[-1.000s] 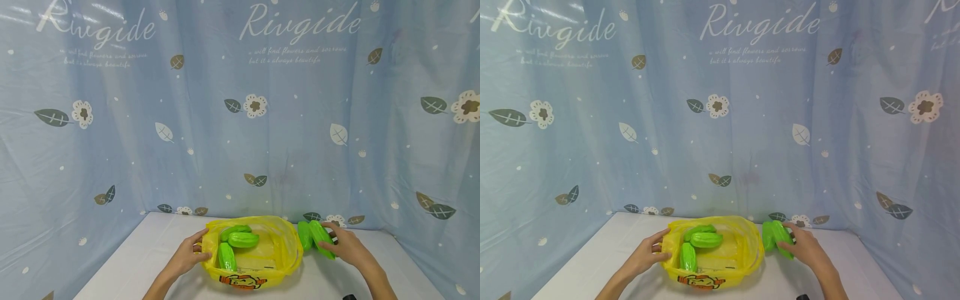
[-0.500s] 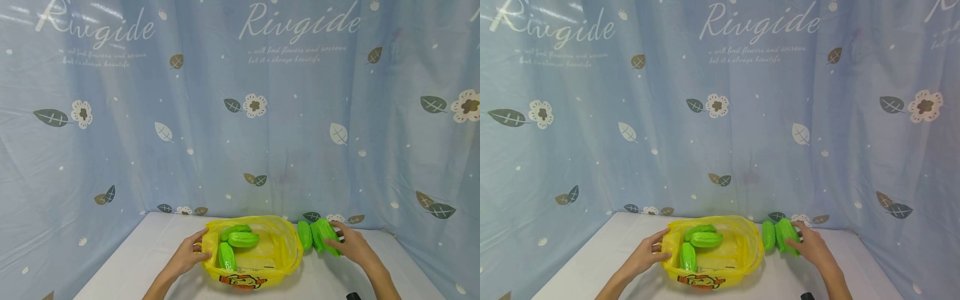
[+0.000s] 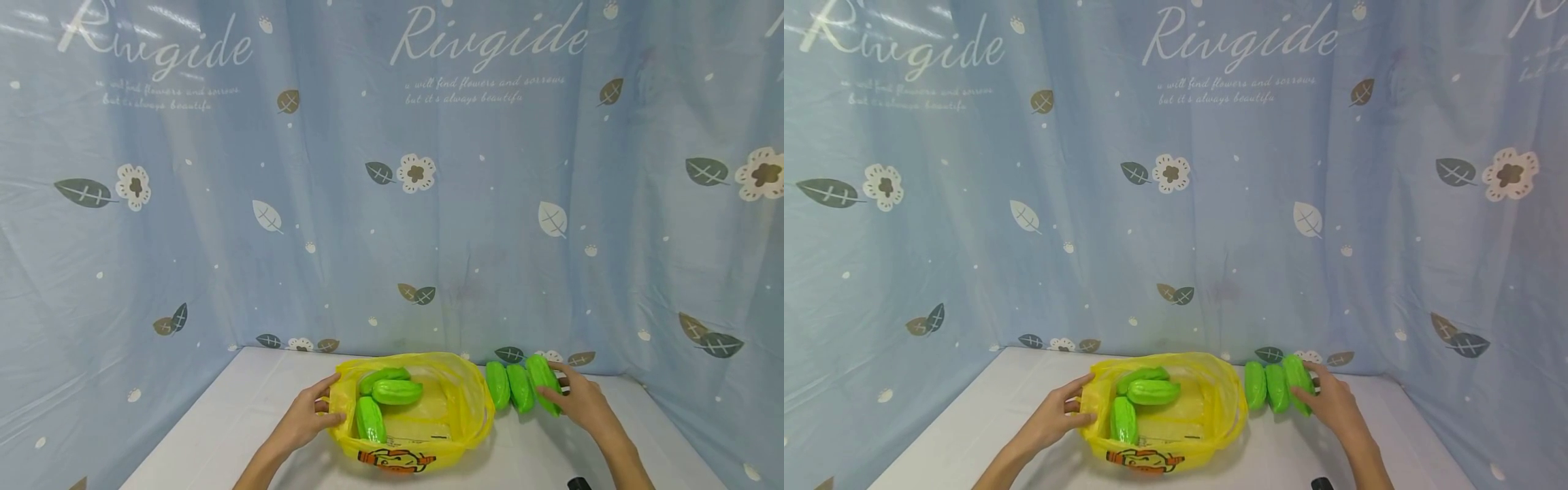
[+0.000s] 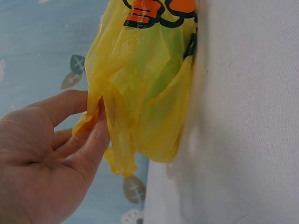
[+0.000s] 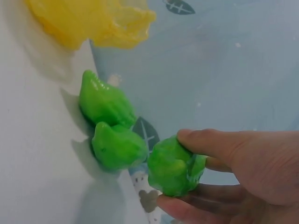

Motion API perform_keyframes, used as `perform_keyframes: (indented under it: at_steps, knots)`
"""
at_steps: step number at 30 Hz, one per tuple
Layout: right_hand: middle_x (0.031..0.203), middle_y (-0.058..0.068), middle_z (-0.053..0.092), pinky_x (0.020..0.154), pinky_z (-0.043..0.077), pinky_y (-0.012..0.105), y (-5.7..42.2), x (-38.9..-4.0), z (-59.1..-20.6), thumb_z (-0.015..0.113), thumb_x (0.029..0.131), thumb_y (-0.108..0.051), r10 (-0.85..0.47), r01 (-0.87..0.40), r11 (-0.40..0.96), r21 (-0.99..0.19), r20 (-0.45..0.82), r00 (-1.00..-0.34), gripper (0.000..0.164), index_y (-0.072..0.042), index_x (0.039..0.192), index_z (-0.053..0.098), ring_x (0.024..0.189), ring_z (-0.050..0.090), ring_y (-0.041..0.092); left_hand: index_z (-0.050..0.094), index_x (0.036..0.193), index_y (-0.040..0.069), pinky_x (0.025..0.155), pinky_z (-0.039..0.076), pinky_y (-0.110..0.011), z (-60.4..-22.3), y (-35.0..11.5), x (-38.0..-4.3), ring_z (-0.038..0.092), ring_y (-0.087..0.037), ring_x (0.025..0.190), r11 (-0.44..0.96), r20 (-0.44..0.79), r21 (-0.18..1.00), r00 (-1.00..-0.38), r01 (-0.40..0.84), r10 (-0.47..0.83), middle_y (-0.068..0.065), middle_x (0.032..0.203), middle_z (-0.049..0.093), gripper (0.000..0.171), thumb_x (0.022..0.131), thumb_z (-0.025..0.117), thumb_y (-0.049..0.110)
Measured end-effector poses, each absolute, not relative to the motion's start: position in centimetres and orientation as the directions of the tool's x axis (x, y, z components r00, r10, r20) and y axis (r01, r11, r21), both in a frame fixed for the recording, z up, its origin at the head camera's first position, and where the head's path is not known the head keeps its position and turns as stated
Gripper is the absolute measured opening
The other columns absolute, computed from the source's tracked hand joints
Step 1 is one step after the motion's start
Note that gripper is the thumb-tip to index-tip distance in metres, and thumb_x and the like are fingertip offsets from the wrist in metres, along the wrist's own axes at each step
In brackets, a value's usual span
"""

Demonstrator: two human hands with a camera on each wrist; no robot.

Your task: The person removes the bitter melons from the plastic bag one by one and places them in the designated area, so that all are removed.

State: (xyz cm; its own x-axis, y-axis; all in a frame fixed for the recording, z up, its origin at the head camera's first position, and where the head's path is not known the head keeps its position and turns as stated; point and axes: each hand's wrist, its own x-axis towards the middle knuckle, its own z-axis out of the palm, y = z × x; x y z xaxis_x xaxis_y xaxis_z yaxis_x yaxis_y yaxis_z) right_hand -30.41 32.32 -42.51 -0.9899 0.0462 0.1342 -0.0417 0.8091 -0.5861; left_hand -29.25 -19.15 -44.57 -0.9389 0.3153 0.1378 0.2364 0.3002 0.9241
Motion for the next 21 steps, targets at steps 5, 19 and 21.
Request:
perform_keyframes:
  at_steps: [5, 19, 21]
  knots:
    - [0.117, 0.039, 0.059, 0.063, 0.058, 0.037, 32.9, -30.9, -42.8, 0.070, 0.089, -0.039, 0.057, -0.022, 0.811, -0.585, 0.116, -0.992, 0.081, 0.008, 0.144, 0.036, 0.079, 0.071, 0.026, 0.029, 0.150, -0.008, 0.073, 0.059, -0.027, -44.6, -19.1, -29.2, 0.068, -0.025, 0.095, 0.310, 0.138, 0.921, -0.941, 0.237, 0.310, -0.024, 0.120, 0.055, 0.081, 0.083, 0.074, 0.004]
    - [0.117, 0.043, 0.056, 0.059, 0.057, 0.035, 33.8, -32.8, -44.7, 0.070, 0.090, -0.036, 0.093, 0.026, 0.804, -0.594, 0.082, -0.992, 0.079, 0.012, 0.142, 0.035, 0.070, 0.070, 0.022, 0.026, 0.150, -0.009, 0.073, 0.059, -0.026, -44.6, -19.3, -29.2, 0.068, -0.026, 0.095, 0.270, 0.158, 0.928, -0.926, 0.259, 0.343, -0.026, 0.123, 0.054, 0.082, 0.085, 0.073, 0.005]
    - [0.116, 0.043, 0.057, 0.059, 0.057, 0.035, 33.9, -32.9, -45.0, 0.070, 0.090, -0.035, 0.101, 0.034, 0.801, -0.597, 0.080, -0.992, 0.078, 0.012, 0.142, 0.036, 0.068, 0.069, 0.021, 0.026, 0.150, -0.009, 0.073, 0.059, -0.027, -44.6, -19.4, -29.2, 0.068, -0.027, 0.096, 0.259, 0.162, 0.930, -0.922, 0.262, 0.350, -0.027, 0.123, 0.053, 0.082, 0.085, 0.072, 0.005]
